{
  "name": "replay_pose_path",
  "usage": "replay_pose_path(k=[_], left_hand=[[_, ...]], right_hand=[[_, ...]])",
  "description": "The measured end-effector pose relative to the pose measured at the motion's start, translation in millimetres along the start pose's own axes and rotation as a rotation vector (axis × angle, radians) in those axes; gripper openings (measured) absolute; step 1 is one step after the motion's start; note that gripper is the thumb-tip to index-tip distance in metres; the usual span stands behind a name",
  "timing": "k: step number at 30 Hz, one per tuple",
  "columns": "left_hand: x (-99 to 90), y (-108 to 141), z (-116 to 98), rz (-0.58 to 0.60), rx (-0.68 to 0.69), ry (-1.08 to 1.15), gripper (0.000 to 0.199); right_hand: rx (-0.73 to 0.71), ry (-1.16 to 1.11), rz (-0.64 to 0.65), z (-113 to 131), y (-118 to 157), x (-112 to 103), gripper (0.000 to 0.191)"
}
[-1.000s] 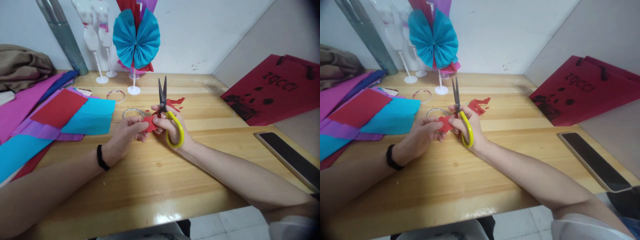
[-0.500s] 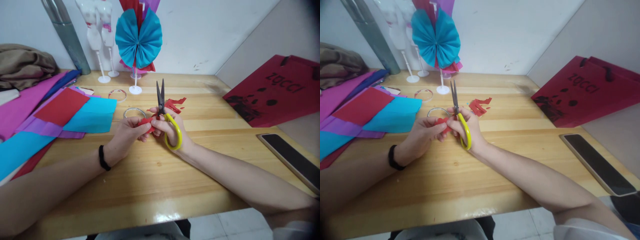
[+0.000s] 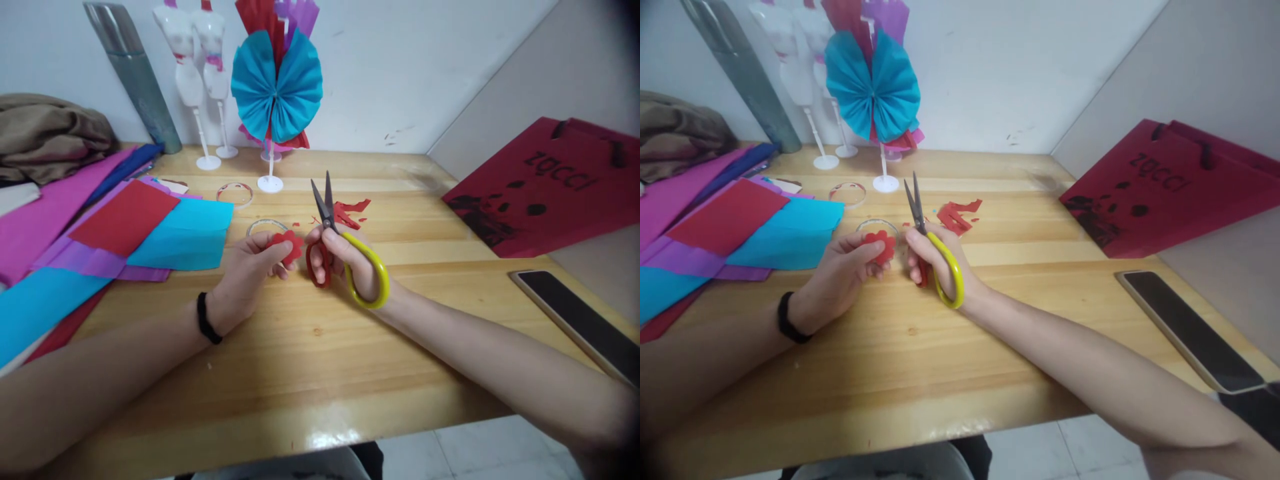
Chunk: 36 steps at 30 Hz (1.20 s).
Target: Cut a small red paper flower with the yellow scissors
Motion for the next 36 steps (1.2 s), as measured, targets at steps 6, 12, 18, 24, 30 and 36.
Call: replay_pose_path(k=[6,12,18,24,30,36], left_hand=[[2.6,-6.4,-20.6,-0.02,0.08,-0.05,0.017],[-2.0,-13.2,-43.6,-0.028,0.153,-0.136,0.019],[-6.6,-18.5,-58.1,0.141,0.017,-0.258,0.015],[-6.1,-19.5,-67.9,0.272,-0.055,-0.25,0.013],[-11.2,-22.3,-76.4,0.207,-0.085,-0.377,0.014],[-9.2,-24.4,-82.1,0.145,-0.055,-0.509,0.019]], right_hand=[[-0.117,0.147,0.11,4.5,-4.7,2.0,0.055],[-0.137,0.132,0.2,-1.0,-12.6,5.2,0.054],[-0.007,0.122,0.319,1.0,-4.7,-0.6,0.056],[0.05,0.216,0.379,15.9,-6.8,0.0,0.066],[0.053,0.247,0.406,11.7,-12.4,-3.8,0.066],[0.069,0.293,0.449,16.2,-9.3,-0.5,0.064]])
Point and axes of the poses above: each hand's wrist, its own y-axis away from the middle knuckle, its own x-axis out of the palm, z = x × y, the point moved 3 cm from there along -y, towards the middle knuckle, and after that the axes turned 2 degrees about z, right-handed, at the moved point
